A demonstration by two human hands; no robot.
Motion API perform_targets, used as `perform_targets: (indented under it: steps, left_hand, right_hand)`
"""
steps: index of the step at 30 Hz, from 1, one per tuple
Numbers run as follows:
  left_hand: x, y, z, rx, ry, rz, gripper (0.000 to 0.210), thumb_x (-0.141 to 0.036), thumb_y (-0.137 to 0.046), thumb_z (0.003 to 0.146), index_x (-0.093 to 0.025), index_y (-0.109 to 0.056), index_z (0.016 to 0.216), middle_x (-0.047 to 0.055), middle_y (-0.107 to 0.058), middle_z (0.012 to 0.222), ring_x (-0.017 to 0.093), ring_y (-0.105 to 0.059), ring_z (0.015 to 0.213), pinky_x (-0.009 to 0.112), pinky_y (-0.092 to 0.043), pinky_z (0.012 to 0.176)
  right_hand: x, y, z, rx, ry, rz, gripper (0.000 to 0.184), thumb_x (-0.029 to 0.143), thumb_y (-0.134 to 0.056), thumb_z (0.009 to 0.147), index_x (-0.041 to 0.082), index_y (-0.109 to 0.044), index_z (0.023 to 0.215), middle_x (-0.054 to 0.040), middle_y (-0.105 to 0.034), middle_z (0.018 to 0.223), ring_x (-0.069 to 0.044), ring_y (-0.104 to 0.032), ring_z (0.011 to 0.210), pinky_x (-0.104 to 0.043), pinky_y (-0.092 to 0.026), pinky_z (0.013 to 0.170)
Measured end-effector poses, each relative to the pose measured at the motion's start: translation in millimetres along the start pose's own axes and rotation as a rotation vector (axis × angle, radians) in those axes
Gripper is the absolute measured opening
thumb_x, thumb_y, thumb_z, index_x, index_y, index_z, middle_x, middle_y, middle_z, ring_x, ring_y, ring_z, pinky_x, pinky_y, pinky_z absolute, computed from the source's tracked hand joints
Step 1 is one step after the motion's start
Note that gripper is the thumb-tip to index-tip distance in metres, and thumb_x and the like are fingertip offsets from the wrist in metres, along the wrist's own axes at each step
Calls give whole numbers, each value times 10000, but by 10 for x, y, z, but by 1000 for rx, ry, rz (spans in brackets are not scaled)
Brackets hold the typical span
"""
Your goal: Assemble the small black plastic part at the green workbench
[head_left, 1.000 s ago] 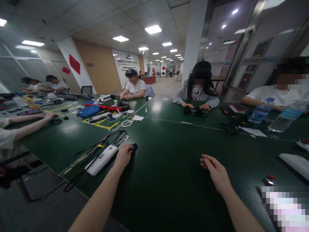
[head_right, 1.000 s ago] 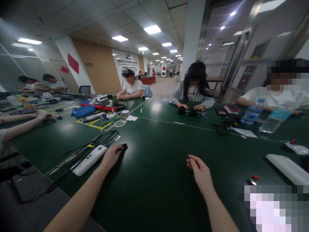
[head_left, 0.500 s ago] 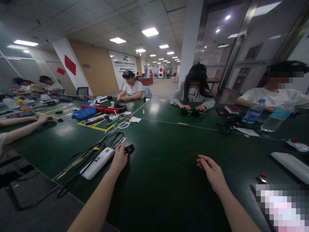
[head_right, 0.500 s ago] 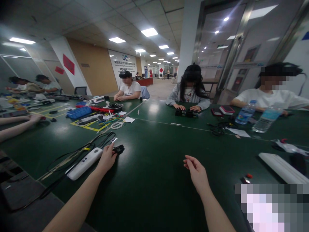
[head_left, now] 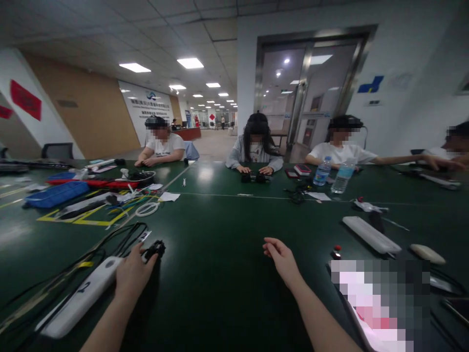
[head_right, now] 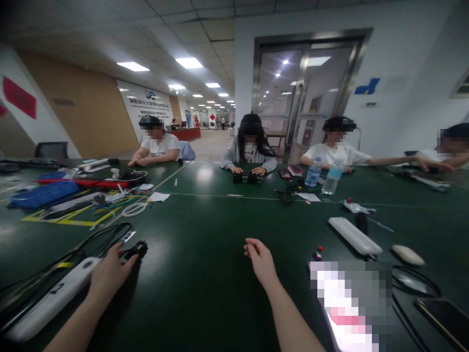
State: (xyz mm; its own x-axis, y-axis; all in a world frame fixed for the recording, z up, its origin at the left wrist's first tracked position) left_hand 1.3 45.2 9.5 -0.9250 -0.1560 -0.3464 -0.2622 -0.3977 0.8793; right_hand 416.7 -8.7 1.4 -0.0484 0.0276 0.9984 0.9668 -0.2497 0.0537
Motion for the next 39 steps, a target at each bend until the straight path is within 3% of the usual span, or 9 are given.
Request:
perform_targets:
  steps: [4,9,12,14,17,25,39]
  left_hand:
    - [-446,-269,-65,211,-99,-291,592,-357,-515,696,-132,-324,1210,121,-586,1065,256,-571,968,392,-450,817]
    - [-1329,-562,-403,374,-347,-515,569,-282,-514,716,-185,-296,1233,90,-566,1117,214,-533,1049,408,-410,896]
    - [-1774,-620,-632,495,-448,-579,596,-270,-529,721,-237,-275,1258,66,-561,1144,211,-490,1105,435,-373,933]
    - [-1948,-624,-735,556,-500,-591,599,-262,-532,723,-253,-277,1265,72,-548,1165,222,-464,1133,451,-365,936]
    - [-2012,-622,-787,601,-545,-632,588,-238,-532,723,-237,-294,1260,88,-531,1180,220,-450,1145,437,-342,961]
    - [-1908,-619,-740,695,-495,-725,539,-196,-513,727,-260,-312,1223,27,-516,1191,160,-444,1145,348,-307,1004]
    - [-1927,-660,-700,716,-460,-653,581,-229,-507,744,-289,-269,1272,15,-486,1244,186,-402,1184,402,-306,992]
  right_hand:
    - [-16,0,9,4,15,9,218,315,-504,752,250,-607,933,-6,-634,829,-175,-597,775,-340,-466,746]
    - [-22,11,0,11,24,17,227,316,-493,762,244,-600,948,-9,-628,845,-176,-591,786,-346,-460,753]
    - [-13,8,-9,1,28,34,227,317,-496,759,240,-600,946,-12,-624,844,-172,-589,777,-341,-459,749]
    - [-13,4,-9,-10,39,45,225,314,-499,757,236,-601,942,-14,-623,836,-171,-586,764,-342,-458,743]
    - [-29,0,-6,-9,47,51,228,301,-493,761,232,-595,953,-18,-621,851,-171,-583,777,-342,-455,752]
    - [-27,-12,2,-6,65,8,232,259,-483,758,196,-581,959,-29,-620,850,-166,-577,794,-326,-451,752]
    - [66,-78,-44,-8,88,-200,221,206,-458,760,231,-588,937,-14,-614,902,-188,-574,869,-340,-445,763]
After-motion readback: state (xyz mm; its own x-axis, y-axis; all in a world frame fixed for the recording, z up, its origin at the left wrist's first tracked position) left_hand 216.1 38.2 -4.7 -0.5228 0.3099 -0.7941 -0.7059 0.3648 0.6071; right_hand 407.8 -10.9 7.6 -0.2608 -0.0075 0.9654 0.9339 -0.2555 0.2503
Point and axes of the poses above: each hand's wrist, its own z-axis towards the middle knuckle, its own y-axis out of the back of the hand, x = y × z, the point moved 3 cm from there along z, towards the middle knuckle
